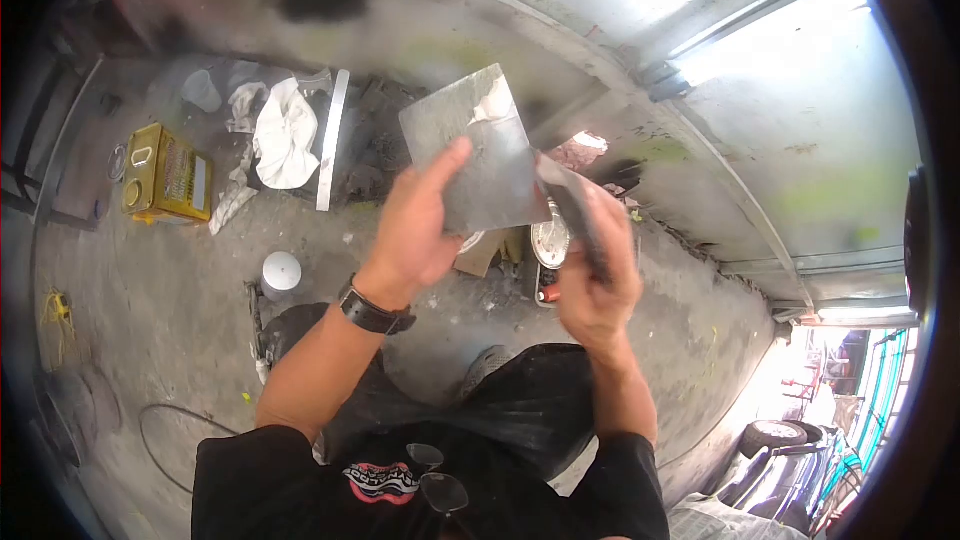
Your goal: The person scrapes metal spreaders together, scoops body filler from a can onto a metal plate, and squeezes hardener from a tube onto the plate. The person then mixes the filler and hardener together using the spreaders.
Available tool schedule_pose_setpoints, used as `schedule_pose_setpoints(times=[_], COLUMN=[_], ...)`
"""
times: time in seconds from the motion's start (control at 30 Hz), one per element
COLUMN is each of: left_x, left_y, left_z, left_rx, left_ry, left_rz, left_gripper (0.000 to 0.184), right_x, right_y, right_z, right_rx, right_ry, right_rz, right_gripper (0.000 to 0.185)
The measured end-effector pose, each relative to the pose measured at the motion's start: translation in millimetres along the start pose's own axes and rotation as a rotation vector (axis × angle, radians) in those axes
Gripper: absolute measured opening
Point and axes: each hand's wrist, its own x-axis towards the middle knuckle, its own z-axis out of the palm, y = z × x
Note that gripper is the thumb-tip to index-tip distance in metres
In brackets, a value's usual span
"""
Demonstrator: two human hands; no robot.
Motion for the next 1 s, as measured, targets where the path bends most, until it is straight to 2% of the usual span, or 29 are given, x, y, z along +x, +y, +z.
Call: schedule_pose_setpoints(times=[0.1,0.23,0.37,0.4,0.5,0.53,0.57,0.63,0.73,0.83,0.87,0.97,1.0], left_x=[1.9,0.5,-3.3,-4.3,4.1,4.4,3.2,3.1,-1.0,-4.9,-3.6,-4.5,-2.6], left_y=[-9.7,-6.4,4.5,5.0,-7.8,-9.9,-11.1,-10.2,-7.2,-4.3,-5.9,-13.4,-13.0], left_z=[-7.7,-10.9,-0.9,0.9,-18.8,-16.7,-14.7,-15.8,-14.7,-2.8,-4.1,-10.1,-8.5], left_rx=[0.054,0.099,0.177,0.196,0.476,0.532,0.594,0.695,0.762,0.780,0.792,0.806,0.811], left_ry=[-0.055,-0.060,0.011,0.041,0.024,0.041,0.057,0.068,0.081,0.090,0.091,0.065,0.037], left_rz=[0.086,0.112,0.147,0.174,0.280,0.292,0.304,0.307,0.252,0.198,0.220,0.267,0.290], left_gripper=[0.034,0.030,0.028,0.027,0.028,0.028,0.027,0.027,0.028,0.029,0.029,0.030,0.030], right_x=[-3.3,-14.4,-34.3,-37.9,-13.6,-17.4,-25.9,-28.1,-14.6,-24.8,-21.0,-16.1,-18.4], right_y=[3.9,29.1,40.9,42.3,16.9,19.7,7.4,-0.7,-5.8,-0.3,-2.5,2.1,5.8], right_z=[15.8,7.6,-21.9,-27.5,-27.6,-17.6,-9.0,-2.1,-13.9,-0.3,-10.7,-13.3,-6.2], right_rx=[-0.140,-0.408,-0.751,-0.730,-0.472,-0.606,-0.675,-0.761,-0.806,-0.823,-0.884,-0.910,-0.814], right_ry=[-0.118,-0.253,-0.561,-0.540,-0.105,-0.134,-0.336,-0.396,-0.206,-0.461,-0.434,-0.239,-0.347], right_rz=[-0.108,-0.028,0.009,0.062,0.190,0.108,0.099,0.056,0.124,-0.017,-0.073,-0.001,-0.006], right_gripper=[0.066,0.075,0.074,0.074,0.073,0.072,0.069,0.066,0.060,0.055,0.054,0.053,0.054])
